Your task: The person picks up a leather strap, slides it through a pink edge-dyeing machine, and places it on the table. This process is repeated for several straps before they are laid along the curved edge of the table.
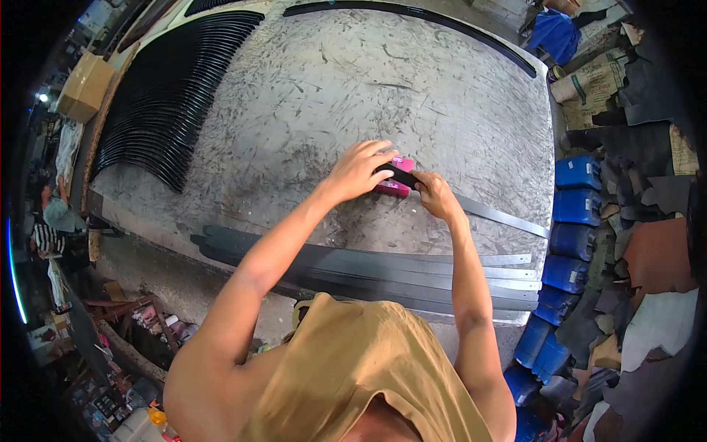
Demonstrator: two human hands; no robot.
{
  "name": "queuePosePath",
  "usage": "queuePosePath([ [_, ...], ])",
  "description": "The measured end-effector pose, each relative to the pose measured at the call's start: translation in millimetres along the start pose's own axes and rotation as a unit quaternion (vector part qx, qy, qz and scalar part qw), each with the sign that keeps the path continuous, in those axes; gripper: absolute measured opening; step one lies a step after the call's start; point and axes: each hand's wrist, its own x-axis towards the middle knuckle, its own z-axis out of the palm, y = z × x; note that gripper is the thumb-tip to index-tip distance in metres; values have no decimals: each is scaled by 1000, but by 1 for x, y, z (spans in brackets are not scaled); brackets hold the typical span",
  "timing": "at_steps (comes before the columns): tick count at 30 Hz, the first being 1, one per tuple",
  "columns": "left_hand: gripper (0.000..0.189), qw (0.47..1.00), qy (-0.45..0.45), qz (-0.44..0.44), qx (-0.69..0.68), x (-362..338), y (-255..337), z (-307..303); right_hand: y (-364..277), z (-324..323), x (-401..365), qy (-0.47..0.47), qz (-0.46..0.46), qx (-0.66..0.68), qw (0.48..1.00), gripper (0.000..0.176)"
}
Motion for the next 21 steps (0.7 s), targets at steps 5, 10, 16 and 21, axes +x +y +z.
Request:
queuePosePath([
  [5, 30, 950, -308, -38, -25, 74, -21, 14, -4, -14, 7, -56, 46, 48, 996, 32],
  [10, 26, 944, -324, -14, -59, 88, -27, 30, 7, 3, 0, 36, -26, -207, 977, 42],
  [16, 24, 965, -260, 15, -22, 87, -27, 50, 23, 20, -6, 104, -34, -309, 945, 52],
  [21, 23, 972, -236, 5, -7, 76, -31, 64, 35, 31, -8, 116, -45, -314, 941, 53],
])
